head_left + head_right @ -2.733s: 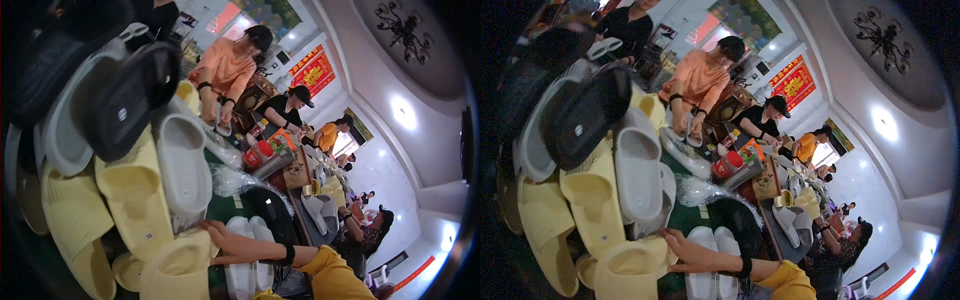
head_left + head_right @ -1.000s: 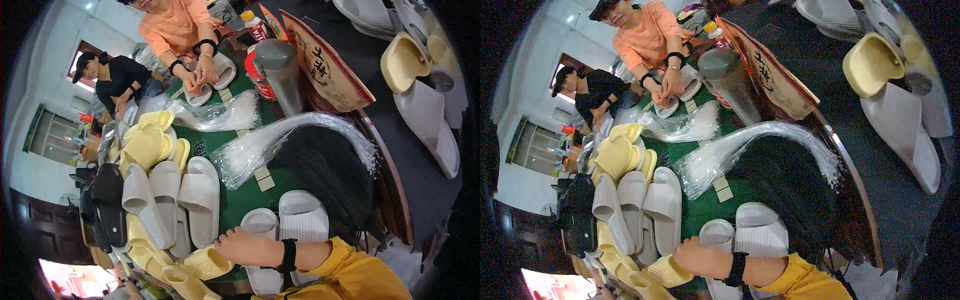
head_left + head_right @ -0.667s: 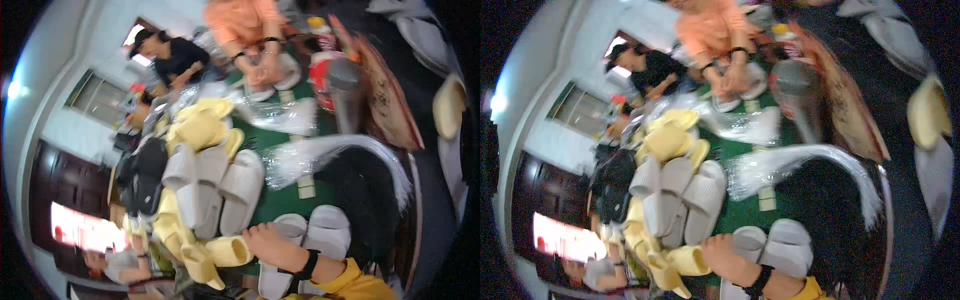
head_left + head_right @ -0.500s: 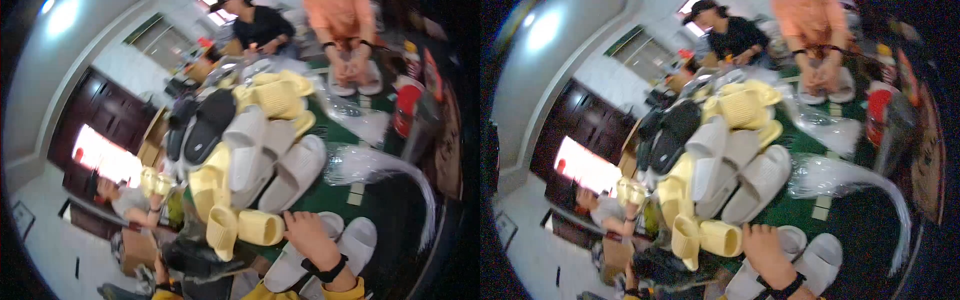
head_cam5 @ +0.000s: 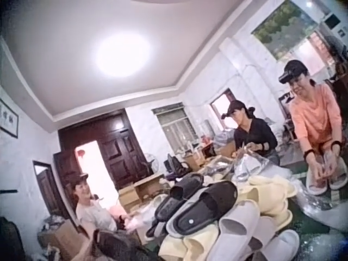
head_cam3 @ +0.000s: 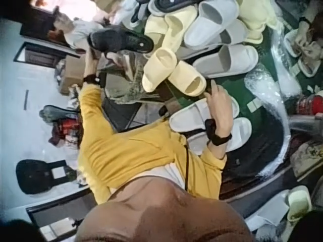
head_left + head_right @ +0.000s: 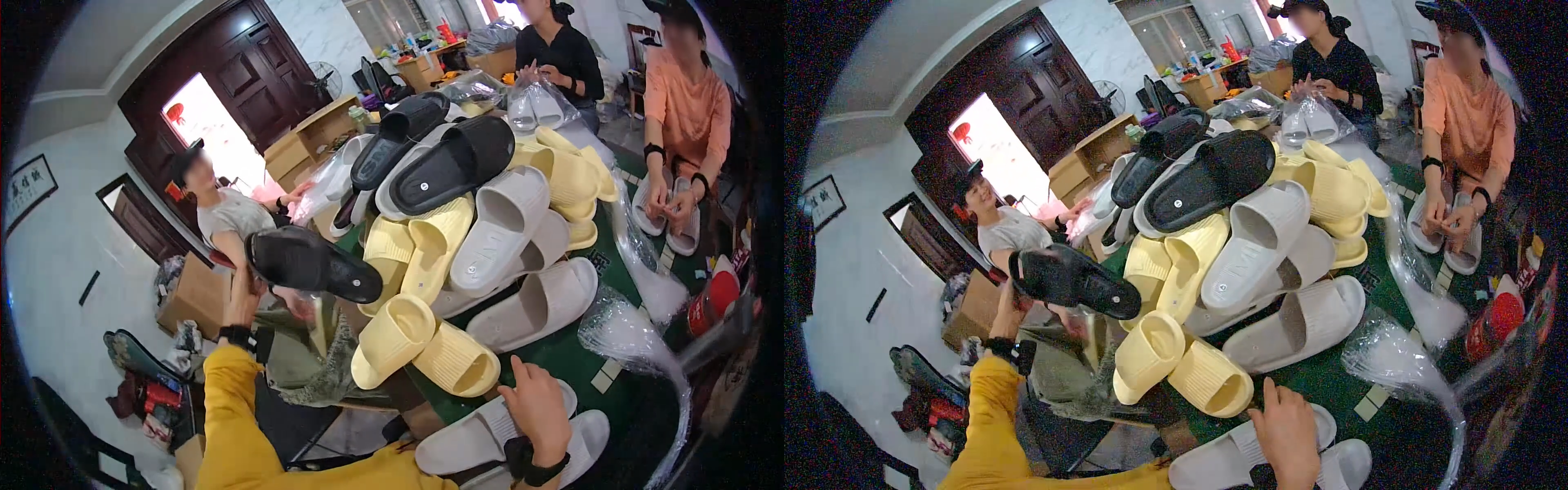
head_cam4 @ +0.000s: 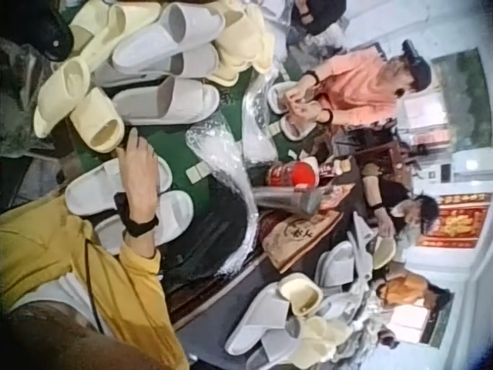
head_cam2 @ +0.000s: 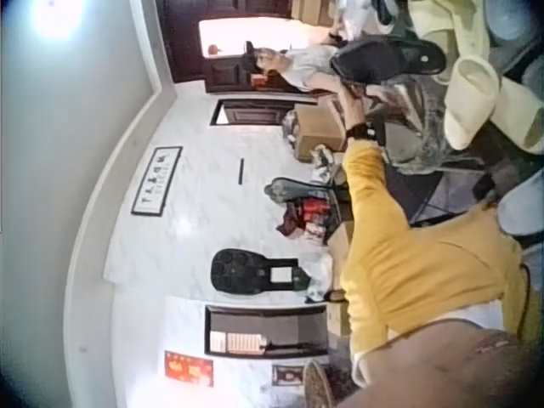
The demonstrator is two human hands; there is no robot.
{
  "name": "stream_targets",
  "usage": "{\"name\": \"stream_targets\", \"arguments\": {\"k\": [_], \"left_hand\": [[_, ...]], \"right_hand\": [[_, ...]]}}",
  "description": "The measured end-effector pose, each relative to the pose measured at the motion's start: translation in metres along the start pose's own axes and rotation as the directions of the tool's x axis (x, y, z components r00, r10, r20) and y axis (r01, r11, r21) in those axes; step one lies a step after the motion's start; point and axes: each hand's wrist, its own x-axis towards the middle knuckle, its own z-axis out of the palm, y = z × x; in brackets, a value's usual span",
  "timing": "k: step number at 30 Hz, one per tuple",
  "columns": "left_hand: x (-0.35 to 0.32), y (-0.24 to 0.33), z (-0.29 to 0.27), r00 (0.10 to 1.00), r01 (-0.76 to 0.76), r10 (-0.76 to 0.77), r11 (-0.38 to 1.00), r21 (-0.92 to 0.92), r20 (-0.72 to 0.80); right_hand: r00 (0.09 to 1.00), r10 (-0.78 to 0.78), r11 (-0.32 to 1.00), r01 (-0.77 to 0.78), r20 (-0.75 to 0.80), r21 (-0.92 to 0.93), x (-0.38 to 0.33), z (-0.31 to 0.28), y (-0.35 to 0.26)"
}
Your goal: The recorder is cleaning or finishing edges of rubber/plastic sandals, removing excess material or loose strands at a factory workbench.
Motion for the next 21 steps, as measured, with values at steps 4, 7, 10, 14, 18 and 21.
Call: {"name": "stream_targets", "arguments": {"k": [4, 7, 10, 14, 18, 21], "left_hand": [[0.032, -0.016, 0.008, 0.99, -0.037, 0.042, 0.998, -0.042, 0.132], [0.058, -0.03, 0.004, 0.998, 0.015, -0.014, 1.0, -0.013, 0.064], [0.082, -0.064, 0.012, 0.999, 0.009, -0.001, 0.987, 0.158, -0.049], [0.083, -0.11, 0.02, 0.998, 0.047, -0.034, 0.946, 0.322, -0.045], [0.094, -0.115, 0.037, 0.975, -0.22, 0.211, 0.861, 0.459, 0.071], [0.109, -0.114, 0.065, 0.923, -0.339, 0.371, 0.66, 0.67, 0.102]], "right_hand": [[0.998, 0.016, 1.0, -0.016, 0.065, 0.008, 0.001, -0.008, -0.002], [0.999, 0.003, 1.0, -0.003, 0.05, 0.002, 0.001, -0.01, -0.003], [0.996, 0.026, 1.0, -0.026, 0.087, -0.001, 0.004, -0.013, -0.006], [0.99, 0.02, 0.998, -0.027, 0.138, 0.052, 0.005, -0.011, -0.001], [0.985, 0.036, 0.998, -0.045, 0.166, 0.049, 0.006, -0.007, -0.001], [0.979, 0.049, 0.998, -0.056, 0.2, 0.03, 0.008, -0.014, -0.008]]}}
